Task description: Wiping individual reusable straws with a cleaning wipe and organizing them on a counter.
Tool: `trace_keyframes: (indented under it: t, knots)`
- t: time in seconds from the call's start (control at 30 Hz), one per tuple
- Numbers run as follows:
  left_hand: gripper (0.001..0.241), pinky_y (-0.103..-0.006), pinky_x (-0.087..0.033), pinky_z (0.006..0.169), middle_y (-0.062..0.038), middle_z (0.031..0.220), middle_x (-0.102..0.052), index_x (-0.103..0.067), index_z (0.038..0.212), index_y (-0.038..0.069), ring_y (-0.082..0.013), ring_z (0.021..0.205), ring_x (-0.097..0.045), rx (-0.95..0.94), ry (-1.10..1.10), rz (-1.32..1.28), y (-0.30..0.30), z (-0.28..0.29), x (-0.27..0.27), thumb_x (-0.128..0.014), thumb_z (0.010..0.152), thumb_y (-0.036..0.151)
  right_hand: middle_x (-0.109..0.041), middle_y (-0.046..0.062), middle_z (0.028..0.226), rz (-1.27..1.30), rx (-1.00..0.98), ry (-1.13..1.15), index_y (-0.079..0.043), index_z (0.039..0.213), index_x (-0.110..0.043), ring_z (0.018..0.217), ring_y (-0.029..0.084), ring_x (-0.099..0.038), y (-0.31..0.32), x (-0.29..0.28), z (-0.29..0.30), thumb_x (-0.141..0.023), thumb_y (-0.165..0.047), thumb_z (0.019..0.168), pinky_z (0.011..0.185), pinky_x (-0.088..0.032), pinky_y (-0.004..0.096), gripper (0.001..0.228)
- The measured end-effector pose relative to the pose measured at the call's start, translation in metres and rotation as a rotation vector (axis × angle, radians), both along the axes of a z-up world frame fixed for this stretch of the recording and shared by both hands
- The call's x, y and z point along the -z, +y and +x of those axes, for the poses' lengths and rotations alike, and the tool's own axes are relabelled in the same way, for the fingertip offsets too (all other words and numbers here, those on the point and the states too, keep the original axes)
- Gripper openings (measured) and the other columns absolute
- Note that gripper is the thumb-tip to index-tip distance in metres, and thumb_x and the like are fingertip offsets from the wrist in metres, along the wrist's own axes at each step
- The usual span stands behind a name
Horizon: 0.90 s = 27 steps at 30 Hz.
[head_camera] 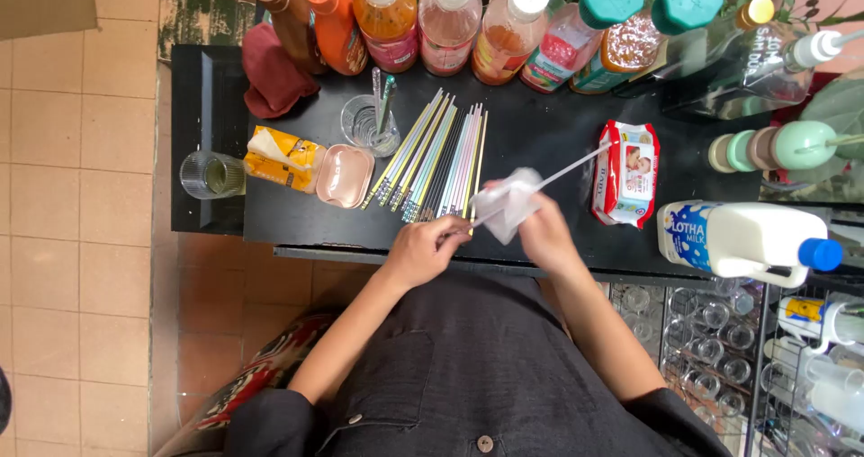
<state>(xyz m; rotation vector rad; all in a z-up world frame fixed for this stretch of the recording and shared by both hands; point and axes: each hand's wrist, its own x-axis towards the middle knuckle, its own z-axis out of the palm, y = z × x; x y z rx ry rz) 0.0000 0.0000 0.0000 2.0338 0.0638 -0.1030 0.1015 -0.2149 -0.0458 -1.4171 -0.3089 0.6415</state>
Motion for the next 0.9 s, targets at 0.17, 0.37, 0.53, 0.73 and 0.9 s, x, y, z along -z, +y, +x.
trace_keyframes:
  t: [0.17,0.37,0.53,0.73,0.9]
  knots:
    - [0.016,-0.0328,-0.059,0.068,-0.007,0.089,-0.079,-0.074,0.106,0.009,-0.0205,0.074,-0.077,-0.01,0.004,0.065,0.021,-0.011,0.011,-0.071,0.094,0.018,-0.068,0.012,0.122,0.159,0.34,0.106,0.003,0.132,-0.06,0.11,0.021,-0.068,-0.01,-0.035,0.026,-0.047,-0.021,0.111,0.097,-0.055,0.035,0.034]
    - [0.015,-0.03,-0.058,0.063,-0.007,0.089,-0.079,-0.075,0.105,0.008,-0.0172,0.069,-0.076,-0.029,-0.016,-0.004,0.026,-0.007,0.003,-0.073,0.092,0.015,-0.07,0.01,0.113,0.349,0.538,0.067,0.0,0.119,-0.062,0.102,0.02,-0.071,0.007,-0.023,0.009,-0.053,-0.019,0.111,0.094,-0.059,0.037,0.022]
    - [0.013,-0.0282,-0.056,0.058,-0.006,0.087,-0.08,-0.075,0.1,0.007,-0.0134,0.062,-0.073,-0.068,0.031,-0.038,0.025,-0.003,0.0,-0.075,0.09,0.015,-0.073,0.005,0.101,0.062,0.386,0.068,0.002,0.111,-0.07,0.088,0.01,-0.066,0.022,0.035,-0.03,-0.056,-0.017,0.11,0.077,-0.053,0.026,0.024]
    - [0.017,-0.0269,-0.051,0.054,-0.005,0.084,-0.081,-0.079,0.105,0.008,-0.0107,0.057,-0.068,-0.102,0.073,-0.052,0.034,0.001,0.013,-0.077,0.089,0.015,-0.073,0.004,0.099,-0.025,0.152,0.02,0.003,0.11,-0.074,0.087,0.009,-0.064,0.007,0.021,-0.02,-0.061,-0.009,0.105,0.075,-0.05,0.025,0.019]
    - [0.018,-0.0235,-0.054,0.058,-0.004,0.084,-0.08,-0.078,0.112,0.007,-0.0077,0.062,-0.066,-0.09,0.128,-0.141,0.034,0.001,0.021,-0.071,0.096,0.013,-0.073,0.005,0.108,0.11,0.617,0.018,0.001,0.111,-0.069,0.095,0.013,-0.069,-0.025,-0.005,0.007,-0.054,-0.013,0.109,0.086,-0.057,0.029,0.02]
